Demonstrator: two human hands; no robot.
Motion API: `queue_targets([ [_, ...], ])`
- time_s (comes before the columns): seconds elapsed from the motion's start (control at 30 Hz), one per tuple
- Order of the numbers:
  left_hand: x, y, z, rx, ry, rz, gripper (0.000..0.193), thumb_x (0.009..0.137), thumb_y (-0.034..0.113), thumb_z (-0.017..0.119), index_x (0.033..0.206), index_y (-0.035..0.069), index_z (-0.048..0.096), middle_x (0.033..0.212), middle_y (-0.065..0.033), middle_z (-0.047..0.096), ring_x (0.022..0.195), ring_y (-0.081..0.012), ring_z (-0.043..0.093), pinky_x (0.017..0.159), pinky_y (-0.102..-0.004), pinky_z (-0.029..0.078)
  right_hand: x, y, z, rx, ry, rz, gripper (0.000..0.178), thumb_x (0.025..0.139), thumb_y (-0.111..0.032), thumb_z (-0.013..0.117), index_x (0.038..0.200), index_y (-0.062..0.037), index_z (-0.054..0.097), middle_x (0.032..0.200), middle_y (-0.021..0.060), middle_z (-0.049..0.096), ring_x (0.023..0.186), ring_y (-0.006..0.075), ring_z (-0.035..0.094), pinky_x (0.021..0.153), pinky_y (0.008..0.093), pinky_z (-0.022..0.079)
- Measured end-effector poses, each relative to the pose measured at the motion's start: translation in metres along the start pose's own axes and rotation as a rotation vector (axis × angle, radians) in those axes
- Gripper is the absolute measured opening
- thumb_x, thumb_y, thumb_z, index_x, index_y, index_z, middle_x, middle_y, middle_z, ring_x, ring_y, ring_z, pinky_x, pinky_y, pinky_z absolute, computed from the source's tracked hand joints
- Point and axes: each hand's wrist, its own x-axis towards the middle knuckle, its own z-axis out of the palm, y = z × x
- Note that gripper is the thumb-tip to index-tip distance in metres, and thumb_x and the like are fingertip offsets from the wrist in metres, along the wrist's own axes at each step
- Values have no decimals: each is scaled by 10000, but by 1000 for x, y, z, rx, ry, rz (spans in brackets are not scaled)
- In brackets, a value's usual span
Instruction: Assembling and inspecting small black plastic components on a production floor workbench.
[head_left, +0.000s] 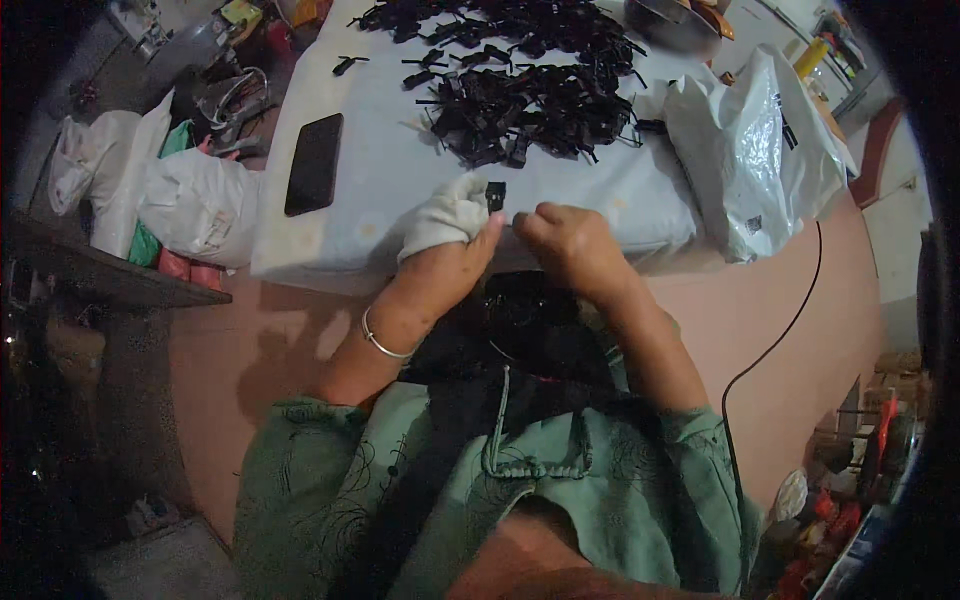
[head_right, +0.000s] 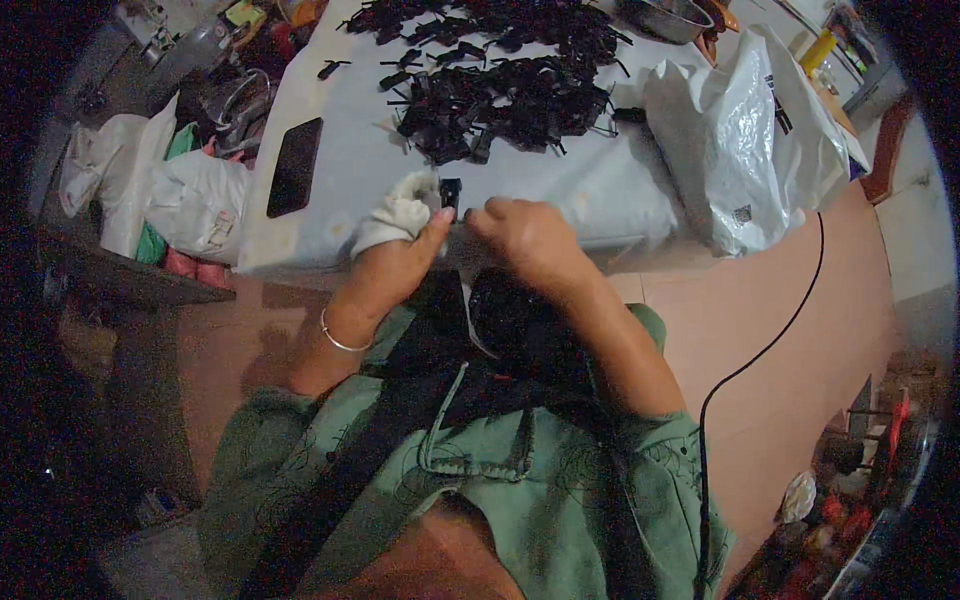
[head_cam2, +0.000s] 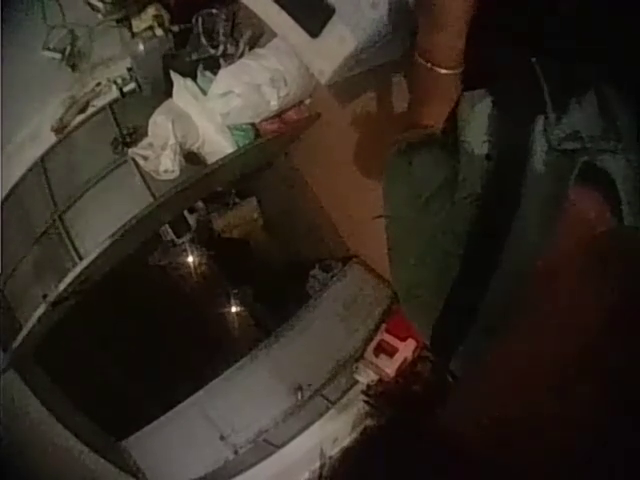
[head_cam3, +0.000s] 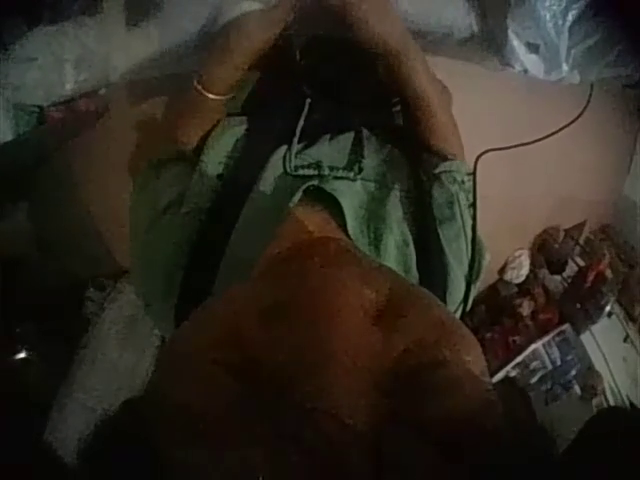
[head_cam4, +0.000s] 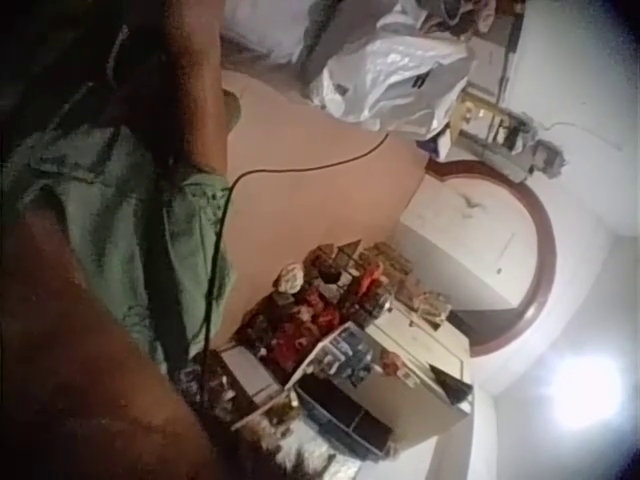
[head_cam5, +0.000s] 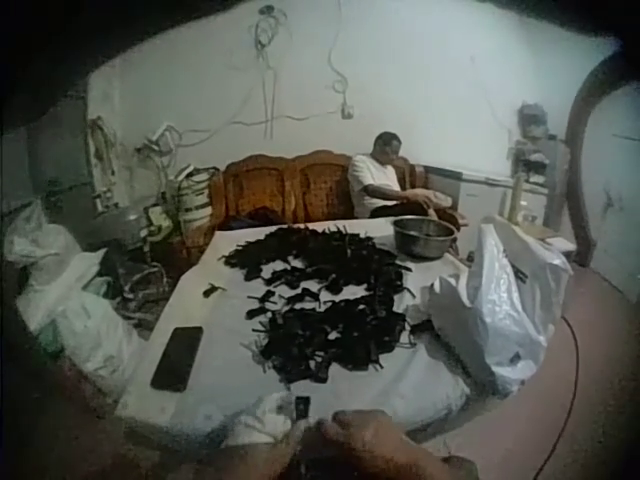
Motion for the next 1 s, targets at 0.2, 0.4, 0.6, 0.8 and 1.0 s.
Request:
queue_targets([
  [0.2,1,17,-4,-441,-302,-525,254,842,99,507,1077,4,488,813,-45,572,702,-100,542,616,-234,456,-9,-15,-1,343,146,98,73,730,-63,591,794,-42,560,644,81,527,538,212,511,490,312,407],
  [0.4,-14,10,3,-595,-280,-298,295,838,53,497,1122,-2,437,829,-15,557,678,-50,515,572,-185,442,-9,-28,12,845,178,517,168,840,-143,552,749,-2,540,634,21,525,590,74,458,527,239,382],
  [0.6,-8,21,-2,-566,-349,-492,312,824,48,507,1123,5,430,881,-17,550,753,-59,507,623,-201,446,-12,-29,5,812,182,402,218,884,-160,472,747,4,515,627,17,504,605,85,434,561,246,384],
  [0.8,-16,13,13,-57,-97,7,173,733,53,552,885,-29,546,803,-151,579,710,-248,585,617,-322,472,-11,-29,8,752,42,490,284,908,-222,438,761,10,515,643,7,500,633,83,427,588,261,394],
  [1.0,-17,14,16,17,-85,98,150,709,69,552,822,-29,562,813,-184,568,744,-333,554,666,-372,455,-14,-31,30,941,112,574,310,913,-257,435,803,12,542,677,-7,516,668,64,427,608,242,392],
])
